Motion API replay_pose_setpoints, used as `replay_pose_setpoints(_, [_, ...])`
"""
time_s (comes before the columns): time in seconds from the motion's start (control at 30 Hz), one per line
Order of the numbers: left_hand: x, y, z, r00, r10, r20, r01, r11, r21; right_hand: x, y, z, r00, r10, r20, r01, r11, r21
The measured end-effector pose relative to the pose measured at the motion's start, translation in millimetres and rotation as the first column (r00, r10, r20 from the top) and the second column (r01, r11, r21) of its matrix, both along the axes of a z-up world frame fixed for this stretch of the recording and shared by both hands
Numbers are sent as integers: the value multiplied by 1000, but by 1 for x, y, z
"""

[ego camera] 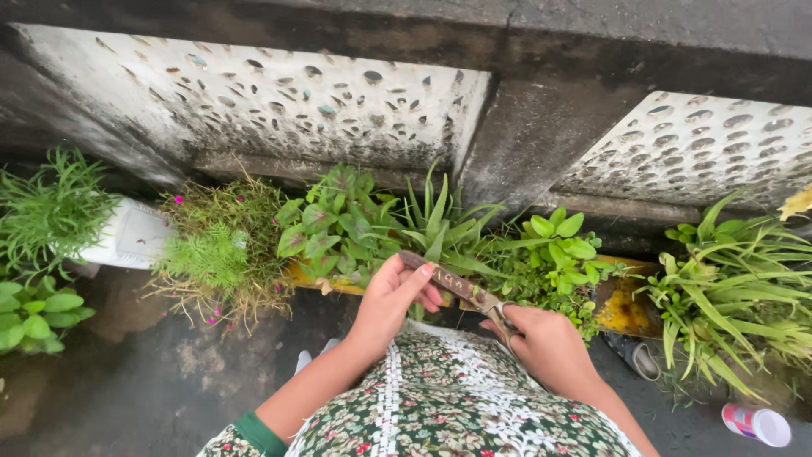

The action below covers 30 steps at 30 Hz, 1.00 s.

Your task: The person trims stems and leaves from potted plants using shears and pulls weeds from the soil by hand.

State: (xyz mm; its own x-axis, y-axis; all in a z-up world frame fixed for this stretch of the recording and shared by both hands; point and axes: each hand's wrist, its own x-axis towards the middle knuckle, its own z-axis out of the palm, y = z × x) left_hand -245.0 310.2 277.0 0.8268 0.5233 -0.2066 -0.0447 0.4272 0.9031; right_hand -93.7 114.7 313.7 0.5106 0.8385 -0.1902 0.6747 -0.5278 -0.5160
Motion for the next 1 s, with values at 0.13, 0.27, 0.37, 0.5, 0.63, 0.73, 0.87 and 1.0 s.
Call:
replay_pose_setpoints(0.13, [29,-24,-6,1000,21,-16,-20,1000,21,43,-27,-18,999,16,-33,-12,994,109])
replay_pose_setpoints(0.27, [47,-46,-7,998,-16,-59,22,995,99,92,-43,-49,997,-32,-67,39,993,108])
replay_pose_setpoints(0.37, [64,-58,-18,992,28,-124,-14,994,108,133,-51,-71,966,-205,-159,202,979,-36])
replay_pose_setpoints(0.5, [95,-65,-61,979,33,-199,-9,993,121,184,-63,-116,893,-348,-286,349,936,-51])
replay_pose_setpoints(0.63, [139,-69,-109,957,-54,-286,80,994,80,218,-76,-167,648,-446,-618,542,840,-39])
replay_pose_setpoints(0.73, [169,-68,-122,904,-92,-416,182,967,181,225,-81,-187,421,-508,-751,638,754,-152])
replay_pose_setpoints(0.87, [205,-64,-133,662,-207,-720,406,907,112,210,-90,-192,373,-571,-731,652,722,-231])
replay_pose_setpoints(1.0, [236,-62,-180,729,-116,-675,502,761,411,196,-89,-193,394,-589,-705,621,736,-268])
